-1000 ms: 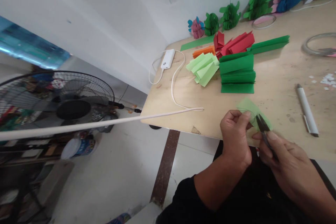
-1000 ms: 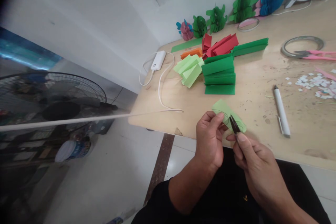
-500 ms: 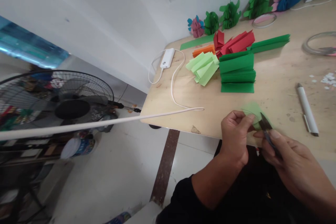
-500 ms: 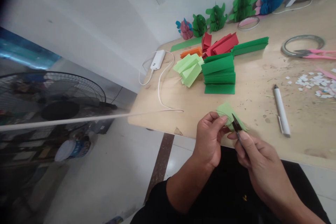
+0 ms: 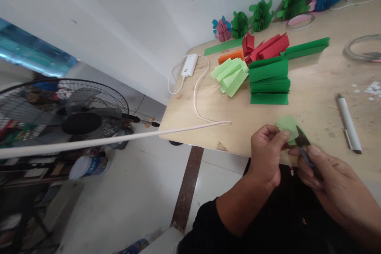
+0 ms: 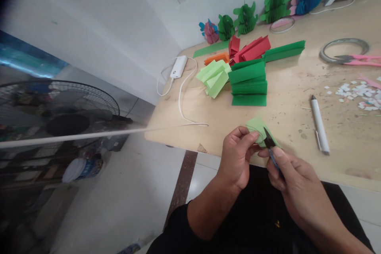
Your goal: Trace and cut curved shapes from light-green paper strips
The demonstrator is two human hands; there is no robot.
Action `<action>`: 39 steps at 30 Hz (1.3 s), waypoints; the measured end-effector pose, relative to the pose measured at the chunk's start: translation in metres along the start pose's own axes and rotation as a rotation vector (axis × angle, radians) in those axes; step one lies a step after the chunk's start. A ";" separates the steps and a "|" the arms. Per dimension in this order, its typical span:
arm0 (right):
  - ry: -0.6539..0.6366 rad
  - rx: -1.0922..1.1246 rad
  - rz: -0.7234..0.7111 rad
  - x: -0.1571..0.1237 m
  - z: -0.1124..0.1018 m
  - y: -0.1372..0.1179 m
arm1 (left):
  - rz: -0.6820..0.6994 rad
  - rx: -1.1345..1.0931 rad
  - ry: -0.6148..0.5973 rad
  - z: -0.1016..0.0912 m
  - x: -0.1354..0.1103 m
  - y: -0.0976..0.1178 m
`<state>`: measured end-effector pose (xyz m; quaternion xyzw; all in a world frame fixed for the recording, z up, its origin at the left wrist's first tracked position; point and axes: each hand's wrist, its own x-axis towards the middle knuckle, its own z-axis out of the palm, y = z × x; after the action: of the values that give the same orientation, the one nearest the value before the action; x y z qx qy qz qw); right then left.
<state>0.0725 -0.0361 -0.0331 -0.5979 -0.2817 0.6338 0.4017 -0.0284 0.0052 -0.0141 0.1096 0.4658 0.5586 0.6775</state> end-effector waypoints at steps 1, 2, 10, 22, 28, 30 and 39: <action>0.000 0.005 0.006 -0.001 0.000 -0.001 | 0.001 0.003 0.002 0.000 0.000 0.000; 0.002 0.008 0.012 -0.002 0.001 -0.003 | 0.002 0.008 0.001 0.000 0.000 0.000; 0.014 0.013 0.036 -0.002 0.005 -0.005 | -0.006 0.012 -0.009 0.000 -0.001 0.001; 0.020 0.069 0.033 -0.004 0.007 -0.001 | -0.030 -0.010 0.012 0.001 -0.002 0.002; 0.035 0.018 0.008 -0.005 0.010 -0.006 | -0.021 -0.027 -0.001 0.002 -0.002 0.001; 0.043 0.005 0.003 -0.005 0.011 -0.007 | -0.019 -0.021 0.000 0.002 -0.001 0.001; 0.048 -0.013 -0.031 -0.006 0.016 -0.015 | -0.016 0.009 0.008 0.001 0.001 -0.001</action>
<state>0.0595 -0.0316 -0.0157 -0.6111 -0.2851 0.6112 0.4143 -0.0270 0.0060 -0.0144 0.1069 0.4719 0.5514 0.6796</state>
